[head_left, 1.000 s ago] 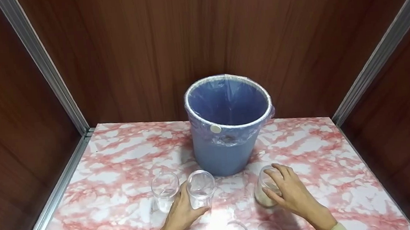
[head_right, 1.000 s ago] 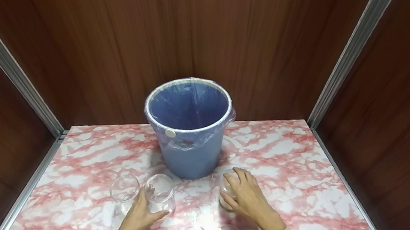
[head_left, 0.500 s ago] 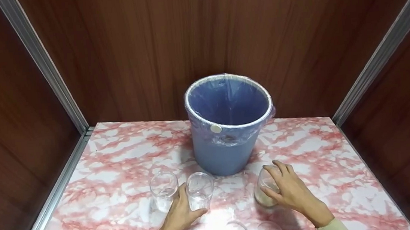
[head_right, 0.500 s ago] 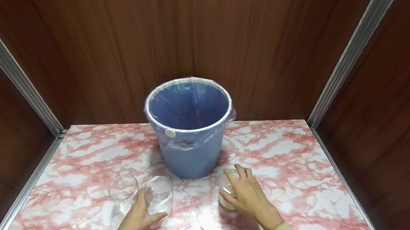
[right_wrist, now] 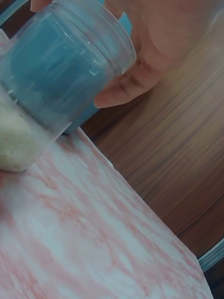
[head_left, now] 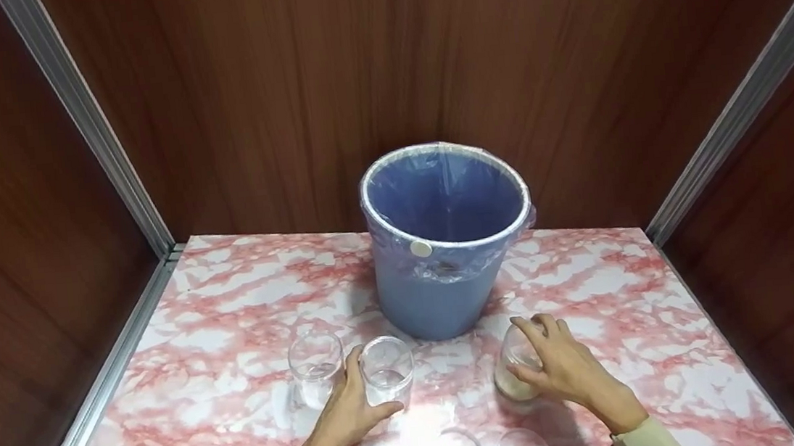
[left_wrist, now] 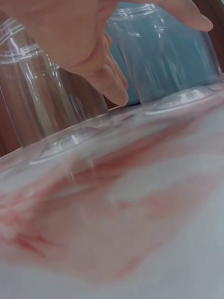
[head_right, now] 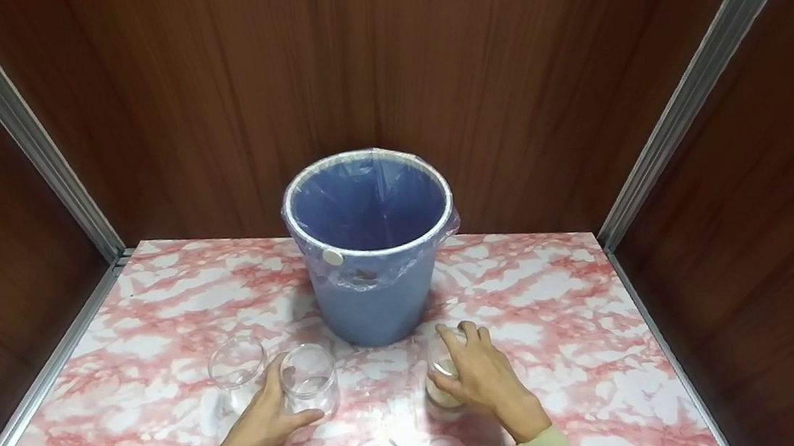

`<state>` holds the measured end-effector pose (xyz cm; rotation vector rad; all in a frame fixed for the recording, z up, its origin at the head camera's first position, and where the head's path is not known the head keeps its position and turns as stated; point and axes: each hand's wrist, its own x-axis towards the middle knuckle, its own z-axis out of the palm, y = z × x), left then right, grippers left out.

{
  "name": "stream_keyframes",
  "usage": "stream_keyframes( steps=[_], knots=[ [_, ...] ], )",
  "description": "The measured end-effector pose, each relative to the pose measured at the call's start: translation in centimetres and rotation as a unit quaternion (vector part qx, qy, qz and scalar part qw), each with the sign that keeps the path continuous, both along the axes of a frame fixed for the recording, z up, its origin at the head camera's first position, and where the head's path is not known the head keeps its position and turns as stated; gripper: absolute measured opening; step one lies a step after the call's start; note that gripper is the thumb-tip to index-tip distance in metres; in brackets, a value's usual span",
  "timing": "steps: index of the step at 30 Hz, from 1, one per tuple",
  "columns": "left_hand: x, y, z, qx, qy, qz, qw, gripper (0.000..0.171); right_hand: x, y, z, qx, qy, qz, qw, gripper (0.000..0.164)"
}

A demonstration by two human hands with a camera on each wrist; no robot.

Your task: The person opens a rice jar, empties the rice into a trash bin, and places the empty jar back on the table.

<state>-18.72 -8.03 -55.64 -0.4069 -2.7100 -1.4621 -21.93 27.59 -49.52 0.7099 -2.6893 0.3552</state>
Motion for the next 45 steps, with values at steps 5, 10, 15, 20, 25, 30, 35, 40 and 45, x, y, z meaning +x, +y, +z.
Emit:
stream_keyframes(
  steps=[5,10,15,20,25,30,35,40,45],
  knots=[
    [0.2,0.0,0.9,0.017,-0.021,-0.012,0.9996,0.113,-0.2,0.1,-0.1,-0.010,0.014,0.010,1.000,0.070],
    [0.1,0.1,1.7,0.022,-0.009,-0.012,0.9997,0.114,-0.1,0.3,-0.1,-0.019,0.021,0.012,1.000,0.069],
    [-0.3,0.5,2.7,0.016,0.029,-0.017,0.9993,0.113,-0.1,0.6,-0.1,-0.035,0.031,0.014,0.999,0.068],
    [-0.7,1.0,3.8,-0.023,0.091,-0.018,0.9955,0.112,-0.3,0.6,0.1,-0.052,0.047,0.023,0.997,0.066],
    [-0.8,1.1,4.3,-0.082,0.163,-0.004,0.9832,0.109,-0.3,0.5,0.5,-0.068,0.070,0.033,0.995,0.067],
    [-0.6,1.4,5.5,-0.108,0.208,0.000,0.9723,0.101,-0.2,0.1,1.5,-0.088,0.065,0.034,0.993,0.065],
    [-0.5,2.6,7.1,-0.108,0.242,-0.017,0.9642,0.094,0.0,-0.2,2.4,-0.112,0.051,0.026,0.992,0.064],
    [-0.5,4.4,8.2,-0.103,0.289,-0.035,0.9512,0.090,0.3,-0.6,3.1,-0.140,0.051,0.030,0.988,0.066],
    [-0.4,6.2,8.6,-0.095,0.315,-0.057,0.9427,0.090,0.9,-1.2,4.1,-0.171,0.039,0.044,0.984,0.070]
  ],
)
